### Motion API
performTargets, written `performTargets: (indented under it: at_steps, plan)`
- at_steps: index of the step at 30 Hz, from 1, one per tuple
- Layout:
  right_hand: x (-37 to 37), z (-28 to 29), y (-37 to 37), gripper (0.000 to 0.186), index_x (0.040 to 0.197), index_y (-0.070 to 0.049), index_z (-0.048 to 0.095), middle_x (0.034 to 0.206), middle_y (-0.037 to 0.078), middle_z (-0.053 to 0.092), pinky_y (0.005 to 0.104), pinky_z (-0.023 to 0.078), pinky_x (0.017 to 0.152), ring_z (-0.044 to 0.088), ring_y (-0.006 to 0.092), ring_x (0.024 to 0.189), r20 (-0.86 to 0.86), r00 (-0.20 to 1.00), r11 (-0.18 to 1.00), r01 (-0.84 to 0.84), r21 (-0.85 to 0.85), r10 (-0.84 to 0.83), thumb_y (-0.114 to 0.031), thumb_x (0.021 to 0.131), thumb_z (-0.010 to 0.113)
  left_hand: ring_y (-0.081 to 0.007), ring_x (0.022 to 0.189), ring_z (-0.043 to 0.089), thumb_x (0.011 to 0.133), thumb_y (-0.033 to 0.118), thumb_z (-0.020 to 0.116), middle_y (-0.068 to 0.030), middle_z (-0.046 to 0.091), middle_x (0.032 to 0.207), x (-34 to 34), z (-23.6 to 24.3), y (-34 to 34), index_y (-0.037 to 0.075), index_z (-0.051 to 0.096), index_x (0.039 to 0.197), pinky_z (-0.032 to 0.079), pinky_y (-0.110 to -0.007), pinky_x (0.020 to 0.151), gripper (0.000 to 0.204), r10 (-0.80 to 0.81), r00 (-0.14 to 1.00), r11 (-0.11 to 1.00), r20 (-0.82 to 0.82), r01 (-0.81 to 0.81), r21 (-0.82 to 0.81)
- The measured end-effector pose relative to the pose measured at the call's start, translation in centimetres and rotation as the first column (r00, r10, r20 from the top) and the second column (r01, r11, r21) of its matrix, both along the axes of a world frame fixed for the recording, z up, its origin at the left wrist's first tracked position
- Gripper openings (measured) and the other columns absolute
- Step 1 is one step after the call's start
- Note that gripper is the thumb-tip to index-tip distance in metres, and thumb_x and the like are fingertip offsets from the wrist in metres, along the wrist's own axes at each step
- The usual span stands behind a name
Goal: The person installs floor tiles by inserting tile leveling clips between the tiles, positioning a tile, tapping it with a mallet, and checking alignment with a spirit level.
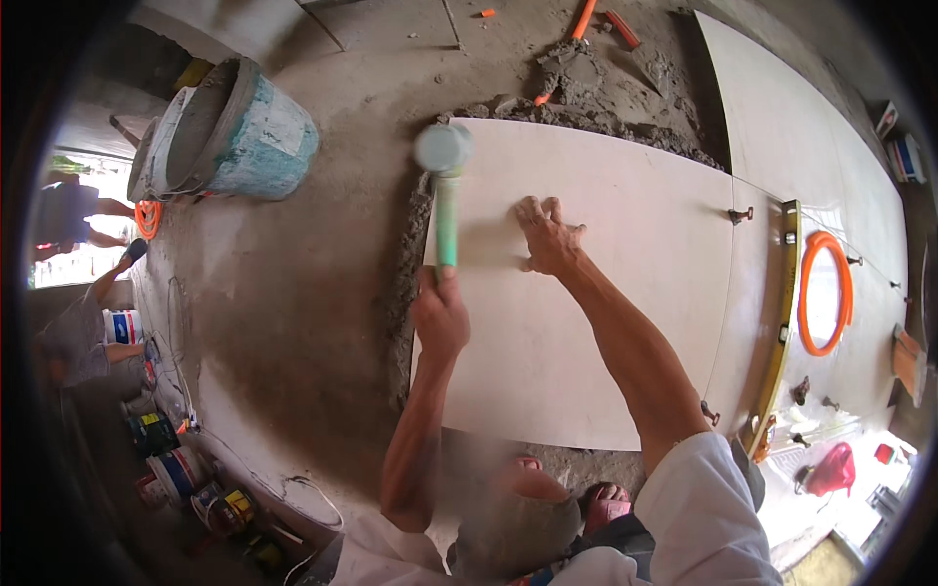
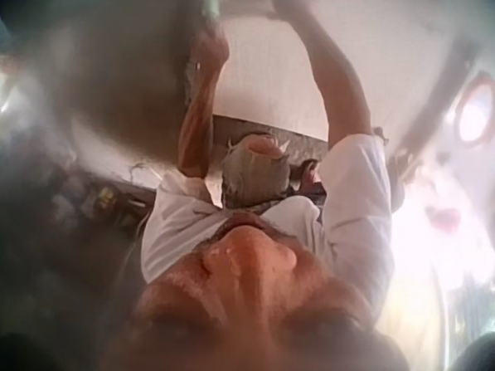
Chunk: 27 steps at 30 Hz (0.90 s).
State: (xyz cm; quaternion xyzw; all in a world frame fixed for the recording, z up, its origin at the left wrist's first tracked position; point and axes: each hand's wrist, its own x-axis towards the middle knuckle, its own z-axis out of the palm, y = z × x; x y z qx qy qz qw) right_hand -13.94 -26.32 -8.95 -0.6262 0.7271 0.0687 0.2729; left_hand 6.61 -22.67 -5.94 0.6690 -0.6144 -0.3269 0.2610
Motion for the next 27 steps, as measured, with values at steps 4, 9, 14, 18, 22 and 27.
performTargets:
  at_steps: [4, 9, 14, 18, 22, 27]
  plan:
    - [-0.5, 0.7, -0.2, 0.104, 0.148, -0.022, 0.032, 0.157, 0.001, 0.020, 0.0753, 0.042, 0.087, 0.019, 0.0374, 0.143, 0.068, 0.998, 1.000, -0.011, 0.019, 0.010, -0.030, 0.061, 0.089, -0.0424, 0.066, 0.062, 0.101, 0.041, 0.040, -0.0198, 0.062, 0.070, -1.0, 0.2, -0.4, 0.006, 0.050, 0.097, 0.045, -0.049, 0.056, 0.037, -0.048, 0.950, 0.950, -0.309, -0.052, -0.308]
    - [-0.5, 1.2, -0.3, 0.106, 0.148, -0.021, 0.032, 0.158, 0.001, 0.020, 0.0765, 0.041, 0.087, 0.020, 0.0366, 0.143, 0.059, 0.998, 0.999, -0.010, 0.039, 0.008, -0.032, 0.060, 0.090, -0.0424, 0.070, 0.065, 0.101, 0.045, 0.038, -0.0214, 0.065, 0.073, -3.7, -2.4, -4.0, 0.003, 0.052, 0.093, 0.048, -0.053, 0.060, 0.045, -0.051, 0.966, 0.997, 0.255, 0.062, -0.038]
    - [-0.1, 0.9, -0.4, 0.108, 0.149, -0.021, 0.030, 0.157, 0.002, 0.021, 0.0780, 0.041, 0.088, 0.019, 0.0368, 0.143, 0.004, 0.999, 0.996, -0.043, 0.076, 0.043, -0.033, 0.060, 0.090, -0.0438, 0.076, 0.066, 0.101, 0.052, 0.029, -0.0227, 0.066, 0.076, -3.8, -1.6, -3.1, 0.003, 0.056, 0.101, 0.050, -0.054, 0.069, 0.056, 0.051, 0.992, 0.997, 0.120, -0.043, -0.067]
    - [0.6, 0.2, -0.4, 0.107, 0.149, -0.021, 0.030, 0.156, 0.003, 0.020, 0.0777, 0.042, 0.088, 0.019, 0.0375, 0.142, -0.026, 0.999, 0.998, -0.031, 0.050, 0.032, -0.036, 0.062, 0.089, -0.0413, 0.077, 0.066, 0.101, 0.051, 0.031, -0.0212, 0.066, 0.076, -2.8, -1.3, -2.8, 0.004, 0.055, 0.101, 0.049, -0.054, 0.070, 0.054, -0.150, 0.889, 0.979, 0.432, 0.073, 0.190]
    - [0.8, -0.1, -0.9, 0.106, 0.149, -0.018, 0.030, 0.153, 0.003, 0.023, 0.0784, 0.043, 0.086, 0.021, 0.0387, 0.139, -0.069, 0.995, 0.997, -0.069, 0.037, 0.071, -0.035, 0.062, 0.089, -0.0431, 0.083, 0.065, 0.100, 0.052, 0.032, -0.0226, 0.067, 0.083, -1.6, -2.1, -2.6, 0.003, 0.053, 0.102, 0.049, -0.053, 0.077, 0.054, -0.029, 0.975, 0.984, 0.222, -0.011, 0.177]
    - [0.9, -0.3, -1.3, 0.102, 0.146, -0.020, 0.031, 0.150, 0.003, 0.025, 0.0798, 0.041, 0.088, 0.021, 0.0371, 0.141, -0.092, 0.996, 0.996, -0.009, 0.083, 0.016, -0.030, 0.063, 0.089, -0.0441, 0.079, 0.065, 0.100, 0.044, 0.039, -0.0227, 0.066, 0.077, 0.9, 0.5, -0.3, 0.002, 0.051, 0.103, 0.048, -0.055, 0.073, 0.044, -0.209, 0.900, 0.961, 0.382, 0.116, 0.252]
